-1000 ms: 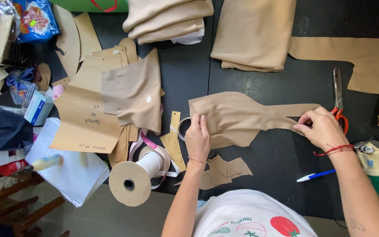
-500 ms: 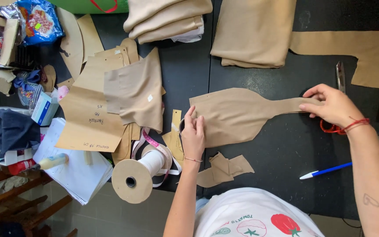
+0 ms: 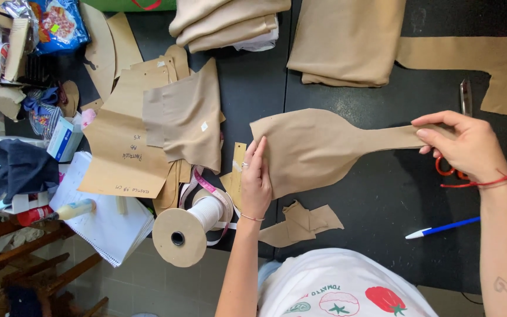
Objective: The person uses a green electric fabric cutter to cut a large piece of beige fabric on a black table. They then use orange-handled scissors to trim the edges of the cut fabric pieces. Finally, they place a paper pattern on the fabric and trace its outline with a blue pen.
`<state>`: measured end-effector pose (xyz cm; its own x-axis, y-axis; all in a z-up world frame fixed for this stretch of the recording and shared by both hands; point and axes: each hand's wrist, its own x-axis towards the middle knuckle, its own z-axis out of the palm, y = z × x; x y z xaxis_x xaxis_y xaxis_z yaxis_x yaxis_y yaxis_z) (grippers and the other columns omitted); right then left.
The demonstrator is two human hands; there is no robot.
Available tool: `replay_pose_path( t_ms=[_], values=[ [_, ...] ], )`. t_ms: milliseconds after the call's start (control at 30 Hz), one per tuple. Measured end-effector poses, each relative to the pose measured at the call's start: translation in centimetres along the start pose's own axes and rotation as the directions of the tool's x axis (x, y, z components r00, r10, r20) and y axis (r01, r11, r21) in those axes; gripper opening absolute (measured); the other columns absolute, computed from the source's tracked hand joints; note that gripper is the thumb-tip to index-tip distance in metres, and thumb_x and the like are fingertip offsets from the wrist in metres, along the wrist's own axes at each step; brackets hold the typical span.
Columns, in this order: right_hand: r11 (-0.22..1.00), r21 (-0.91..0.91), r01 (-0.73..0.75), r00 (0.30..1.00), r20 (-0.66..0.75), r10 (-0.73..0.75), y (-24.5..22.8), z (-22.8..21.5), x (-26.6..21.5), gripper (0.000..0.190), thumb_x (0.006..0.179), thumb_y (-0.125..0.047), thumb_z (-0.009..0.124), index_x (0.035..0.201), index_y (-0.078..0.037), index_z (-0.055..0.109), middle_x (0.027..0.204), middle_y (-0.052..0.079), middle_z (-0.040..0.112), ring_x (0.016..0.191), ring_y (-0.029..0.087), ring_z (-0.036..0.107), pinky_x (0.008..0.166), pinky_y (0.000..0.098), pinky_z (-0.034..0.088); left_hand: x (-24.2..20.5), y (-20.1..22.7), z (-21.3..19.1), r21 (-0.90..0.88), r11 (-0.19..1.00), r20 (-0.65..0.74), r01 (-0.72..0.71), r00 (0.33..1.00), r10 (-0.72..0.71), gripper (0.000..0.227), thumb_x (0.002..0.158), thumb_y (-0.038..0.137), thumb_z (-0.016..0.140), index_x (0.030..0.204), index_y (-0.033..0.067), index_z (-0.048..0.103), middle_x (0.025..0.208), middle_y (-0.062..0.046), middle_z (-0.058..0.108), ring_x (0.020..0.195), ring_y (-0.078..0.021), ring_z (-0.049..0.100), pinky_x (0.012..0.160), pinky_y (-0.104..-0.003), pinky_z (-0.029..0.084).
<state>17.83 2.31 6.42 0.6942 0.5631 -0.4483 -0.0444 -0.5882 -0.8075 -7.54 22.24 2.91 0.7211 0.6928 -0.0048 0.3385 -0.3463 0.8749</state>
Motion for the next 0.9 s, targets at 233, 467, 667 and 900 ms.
replay_pose_path(
  t_ms=[233,467,667,900],
  values=[
    [0.984,-0.145,-0.103,0.995,-0.020,0.101,2.6,0.6,1.9,0.015,0.082,-0.005,0.057,0.097,-0.008,0.062,0.068,0.008,0.057,0.055,0.014,0.052,0.054,0.0235,0.042,0.0,-1.8,0.4,0.117,0.992,0.104,0.056,0.992,-0.068,0.044,0.088,0.005,0.035,0.132,0.0102,0.028,0.133,-0.014,0.033,0.124,-0.0278,0.033,0.096,-0.032,0.032],
    [0.823,-0.566,0.044,0.992,-0.076,-0.105,6.0,-0.1,2.8,0.023,0.073,-0.020,0.066,0.095,-0.015,0.066,0.094,0.007,0.058,0.087,0.025,0.054,0.078,0.0353,0.040,0.2,-0.9,0.5,0.336,0.942,0.154,0.017,0.985,-0.073,0.049,0.086,0.007,0.043,0.132,0.0108,0.026,0.139,-0.004,0.026,0.086,-0.0230,0.057,0.050,-0.032,0.043],
    [0.762,-0.642,0.086,0.980,-0.084,-0.181,8.9,-0.2,3.5,0.028,0.067,-0.021,0.072,0.093,-0.012,0.063,0.092,0.012,0.053,0.087,0.031,0.052,0.077,0.0396,0.040,-0.2,-1.3,0.8,0.375,0.921,0.075,0.105,0.987,-0.143,0.052,0.081,0.015,0.055,0.128,0.0148,0.033,0.138,-0.010,0.025,0.077,-0.0223,0.052,0.051,-0.036,0.045],
    [0.855,-0.491,0.166,0.951,-0.149,-0.270,5.6,-0.3,1.5,0.013,0.078,-0.009,0.067,0.090,-0.009,0.063,0.095,0.008,0.058,0.088,0.023,0.052,0.080,0.0324,0.038,-1.1,-0.4,0.8,0.242,0.953,-0.072,0.181,0.983,-0.168,0.043,0.077,0.012,0.061,0.116,0.0123,0.046,0.122,-0.007,0.040,0.057,-0.0121,0.051,0.057,-0.026,0.047]
  ],
)
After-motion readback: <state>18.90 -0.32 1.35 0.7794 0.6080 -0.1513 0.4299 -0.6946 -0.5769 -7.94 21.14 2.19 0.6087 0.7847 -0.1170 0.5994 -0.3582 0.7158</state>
